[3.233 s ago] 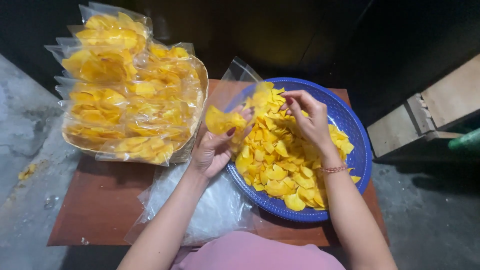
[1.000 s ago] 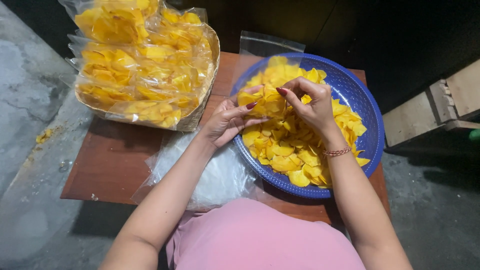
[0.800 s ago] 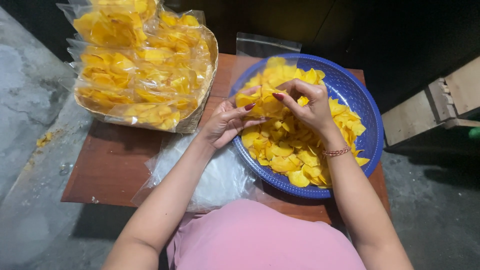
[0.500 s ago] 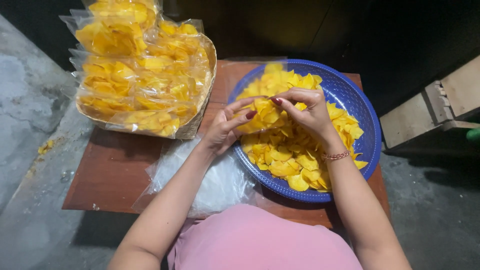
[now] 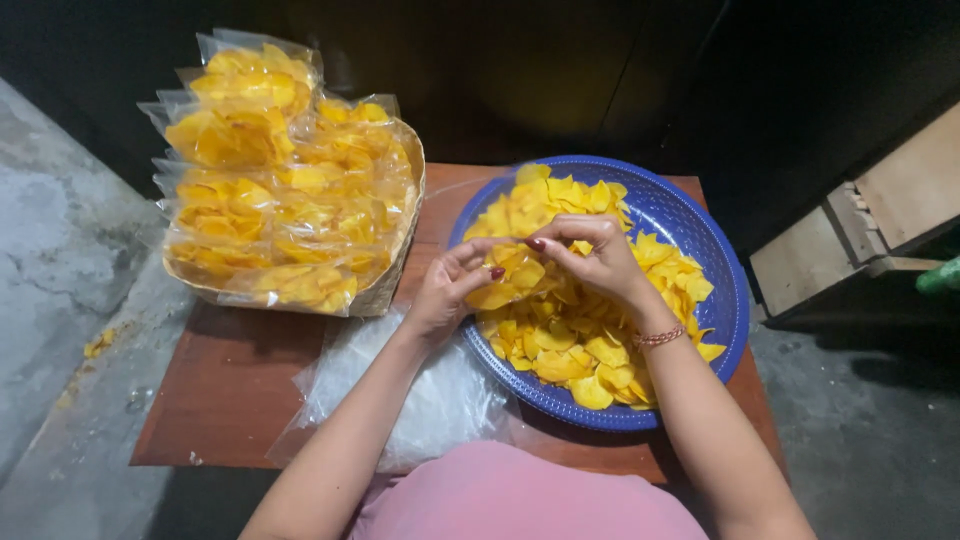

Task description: Manually packing fried chips from a large blue tray into small individual plastic bags.

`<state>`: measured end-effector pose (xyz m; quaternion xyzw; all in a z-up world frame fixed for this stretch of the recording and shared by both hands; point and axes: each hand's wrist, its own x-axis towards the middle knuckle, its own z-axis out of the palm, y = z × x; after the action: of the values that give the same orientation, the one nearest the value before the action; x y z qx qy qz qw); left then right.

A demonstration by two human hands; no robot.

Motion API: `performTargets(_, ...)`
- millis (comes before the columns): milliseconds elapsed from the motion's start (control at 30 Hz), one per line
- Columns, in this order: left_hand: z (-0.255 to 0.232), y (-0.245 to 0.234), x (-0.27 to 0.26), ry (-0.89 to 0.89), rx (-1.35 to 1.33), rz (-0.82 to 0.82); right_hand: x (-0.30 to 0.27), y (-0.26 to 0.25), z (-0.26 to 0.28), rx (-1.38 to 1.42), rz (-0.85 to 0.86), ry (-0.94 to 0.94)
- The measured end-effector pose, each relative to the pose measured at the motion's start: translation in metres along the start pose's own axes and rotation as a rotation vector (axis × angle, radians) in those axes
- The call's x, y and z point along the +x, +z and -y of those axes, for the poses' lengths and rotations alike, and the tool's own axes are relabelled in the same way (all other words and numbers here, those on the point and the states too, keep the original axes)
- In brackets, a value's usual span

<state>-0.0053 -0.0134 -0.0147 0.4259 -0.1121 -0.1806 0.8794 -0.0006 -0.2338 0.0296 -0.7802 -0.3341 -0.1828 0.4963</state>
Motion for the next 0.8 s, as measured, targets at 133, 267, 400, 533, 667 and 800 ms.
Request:
performTargets(133,0.014,-0.011,0.008,0.023,0.038,-0.05,0.003,0.0,0.003,0.023,-0.001,0.004)
performTargets(267,0.0,0.005,0.001,0.039,0.053,-0.062,0.003,0.001,0.002,0.038,0.014,0.006)
performTargets(400,0.007,-0.005,0.003,0.022,0.006,-0.085,0.001,0.0,0.001,-0.003,-0.035,0.046)
performTargets(533,0.001,0.003,0.001,-0.046,-0.031,-0.13,-0.003,0.002,-0.011,-0.082,-0.124,0.105)
performTargets(667,-0.015,0.006,-0.002,-0.181,0.17,-0.089,0.0,0.001,0.001,-0.216,-0.056,0.131)
performTargets(800,-0.004,-0.002,0.003,-0.082,0.14,-0.001,0.002,-0.001,0.006,-0.278,-0.028,0.076)
